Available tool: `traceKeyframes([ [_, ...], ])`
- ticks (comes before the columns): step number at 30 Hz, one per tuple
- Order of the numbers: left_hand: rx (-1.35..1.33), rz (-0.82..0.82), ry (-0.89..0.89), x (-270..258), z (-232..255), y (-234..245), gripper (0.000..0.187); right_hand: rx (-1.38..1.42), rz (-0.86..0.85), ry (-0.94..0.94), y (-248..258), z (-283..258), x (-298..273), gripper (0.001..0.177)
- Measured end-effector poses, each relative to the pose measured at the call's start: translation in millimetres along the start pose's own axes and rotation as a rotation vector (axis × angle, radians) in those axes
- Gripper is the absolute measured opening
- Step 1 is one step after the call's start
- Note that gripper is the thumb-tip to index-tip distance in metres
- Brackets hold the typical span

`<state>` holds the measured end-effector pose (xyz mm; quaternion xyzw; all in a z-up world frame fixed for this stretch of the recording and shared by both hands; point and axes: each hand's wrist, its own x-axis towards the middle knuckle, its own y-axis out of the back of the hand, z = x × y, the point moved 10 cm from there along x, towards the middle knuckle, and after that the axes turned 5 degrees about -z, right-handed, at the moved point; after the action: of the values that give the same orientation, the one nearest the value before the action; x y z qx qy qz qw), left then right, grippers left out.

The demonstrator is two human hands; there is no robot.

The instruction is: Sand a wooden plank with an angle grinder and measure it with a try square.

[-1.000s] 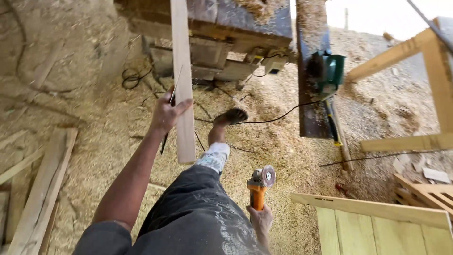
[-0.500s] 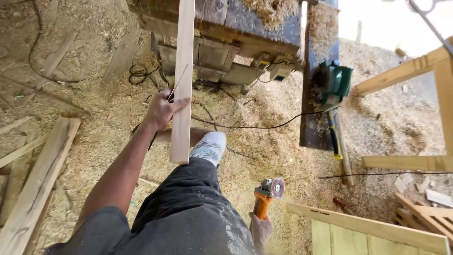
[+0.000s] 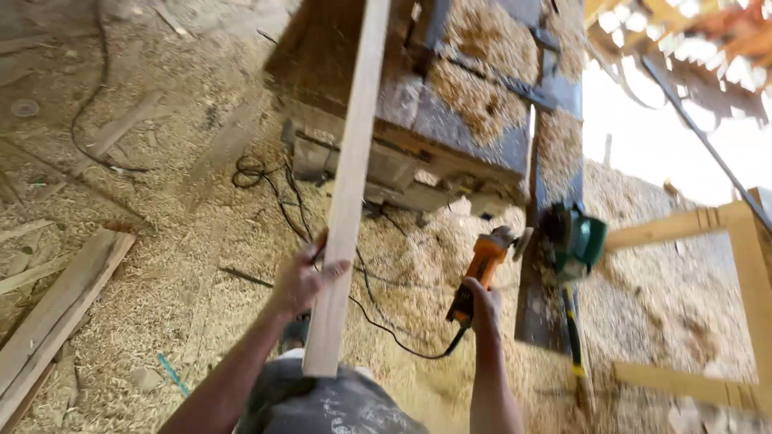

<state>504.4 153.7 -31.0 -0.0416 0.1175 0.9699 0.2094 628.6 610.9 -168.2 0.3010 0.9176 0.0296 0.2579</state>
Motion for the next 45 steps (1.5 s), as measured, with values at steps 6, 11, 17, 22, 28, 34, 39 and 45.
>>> traceKeyframes([
  [6,0.047,0.07,0.029,-3.5,-10.4,-1.4,0.089,0.079,-0.183,0.334,-48.4,-113.1,158.2,0.028],
  [11,-0.191,0.164,0.355,-10.5,-34.2,-8.6,0.087,-0.229,-0.181,0.478,-66.7,-194.8,261.0,0.041],
  [17,-0.134,0.184,0.274,7.2,-48.2,-15.0,0.069,-0.572,-0.034,0.589,-107.5,-258.4,336.6,0.062],
  [22,-0.241,0.227,0.221,9.9,-59.6,-14.2,0.068,-0.797,0.225,0.619,-105.3,-237.2,429.4,0.08],
  [28,-0.029,0.173,0.392,-3.9,-17.4,-2.2,0.063,-0.718,-0.15,0.643,-185.2,-208.4,198.5,0.06],
  [34,-0.301,0.118,0.351,8.6,-191.1,8.9,0.075,-0.038,-0.659,0.13,-230.1,-68.6,-75.7,0.088],
  [39,-0.189,-0.243,0.274,12.4,-245.2,-44.7,0.087,-0.032,-0.554,0.152,-259.8,-58.8,-240.5,0.1],
  [45,-0.523,-0.456,0.306,-16.4,-217.3,-112.3,0.097,-0.271,-0.24,0.129,-266.2,-73.3,-271.5,0.089],
])
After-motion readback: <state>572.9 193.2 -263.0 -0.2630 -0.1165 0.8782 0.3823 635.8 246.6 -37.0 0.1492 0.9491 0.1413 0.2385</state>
